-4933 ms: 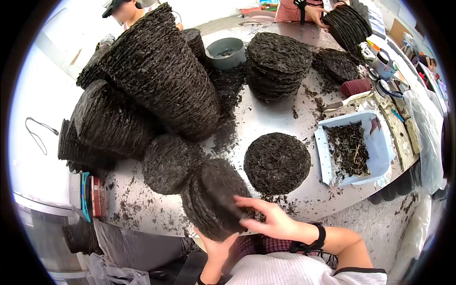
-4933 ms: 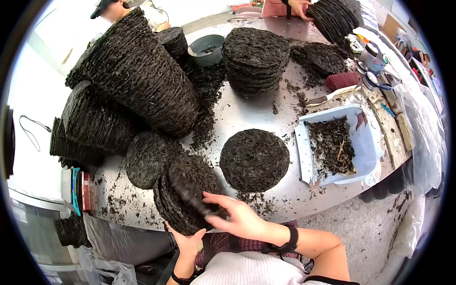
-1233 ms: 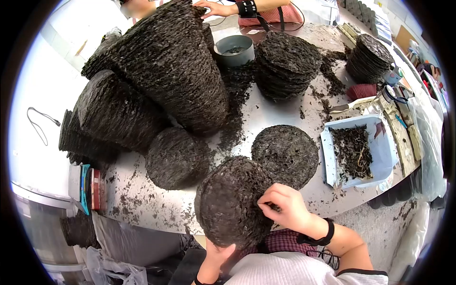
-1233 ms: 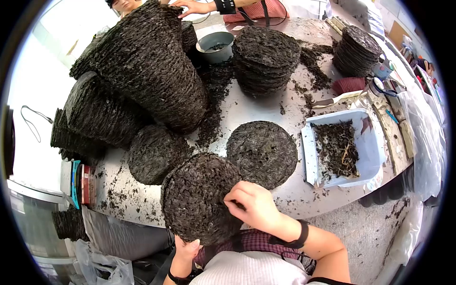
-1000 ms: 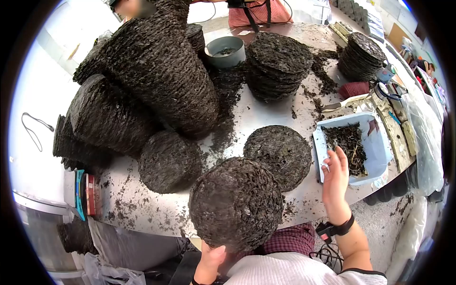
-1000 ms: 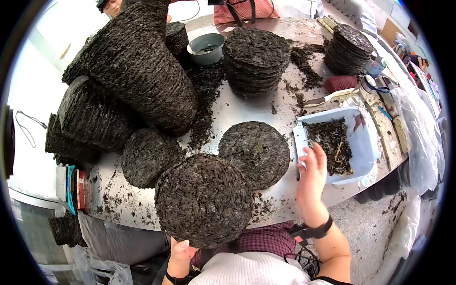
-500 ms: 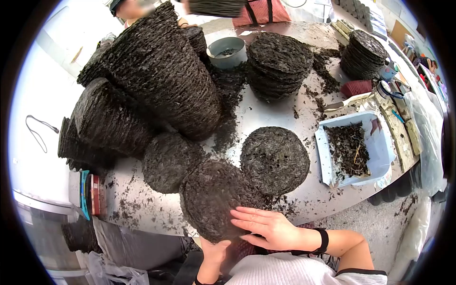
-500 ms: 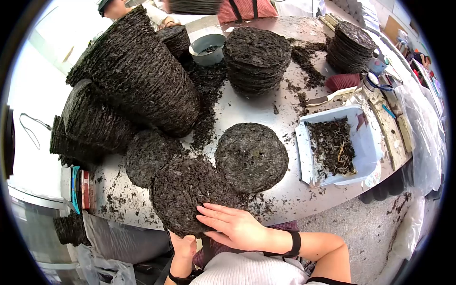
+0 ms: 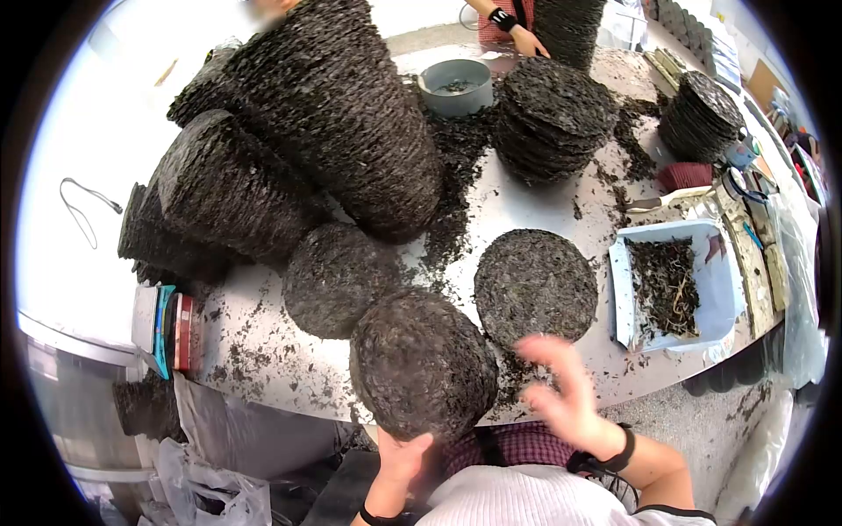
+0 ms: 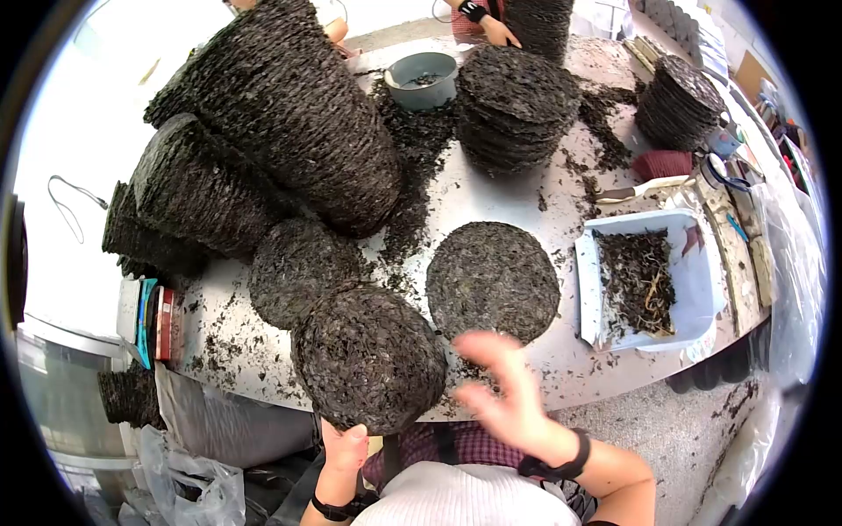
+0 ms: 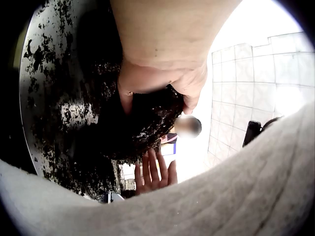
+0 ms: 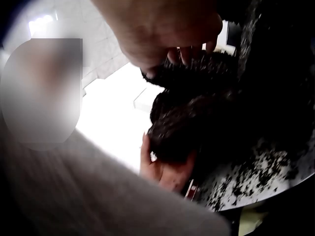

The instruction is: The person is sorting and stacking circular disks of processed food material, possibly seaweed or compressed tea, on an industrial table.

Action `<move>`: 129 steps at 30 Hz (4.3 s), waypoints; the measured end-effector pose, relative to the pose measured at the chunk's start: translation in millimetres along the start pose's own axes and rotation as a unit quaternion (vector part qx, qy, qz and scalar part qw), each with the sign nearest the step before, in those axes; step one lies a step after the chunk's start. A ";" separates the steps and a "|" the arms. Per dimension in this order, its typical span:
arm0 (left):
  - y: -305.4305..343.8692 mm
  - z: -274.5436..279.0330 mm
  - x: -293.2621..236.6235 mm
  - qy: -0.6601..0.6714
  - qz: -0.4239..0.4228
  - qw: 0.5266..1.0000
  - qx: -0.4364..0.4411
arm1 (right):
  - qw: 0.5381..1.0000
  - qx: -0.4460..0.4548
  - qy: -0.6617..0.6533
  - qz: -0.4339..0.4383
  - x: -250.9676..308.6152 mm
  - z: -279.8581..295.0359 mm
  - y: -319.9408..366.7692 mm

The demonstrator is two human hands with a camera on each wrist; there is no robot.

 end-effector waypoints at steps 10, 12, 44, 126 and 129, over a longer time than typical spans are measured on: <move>-0.1 -13.3 2.1 -0.017 -0.032 0.999 0.033 | 0.973 0.122 0.029 0.194 28.4 -57.0 -10.1; -0.8 -17.5 4.5 0.000 -0.031 0.999 0.028 | 0.978 0.122 0.056 0.161 38.8 -55.0 -14.4; 2.4 -5.6 -12.8 -0.057 -0.016 0.998 0.010 | 0.978 0.207 -0.019 0.037 27.2 -55.7 -22.6; 5.3 -1.3 -11.9 -0.011 -0.029 0.999 -0.012 | 0.980 0.068 0.089 0.167 28.0 -15.6 -2.0; 3.9 -23.7 -22.2 -0.020 -0.054 0.997 0.052 | 0.942 0.196 0.141 0.232 38.8 -50.6 -10.8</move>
Point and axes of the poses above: each hand's wrist, its own y-axis away from the middle knuckle, its own z-axis out of the back of the hand, x = y × z, the point moved 4 cm from there along -y, towards the middle knuckle, and after that the axes turned 4 degrees about z, right-handed, at the moved point
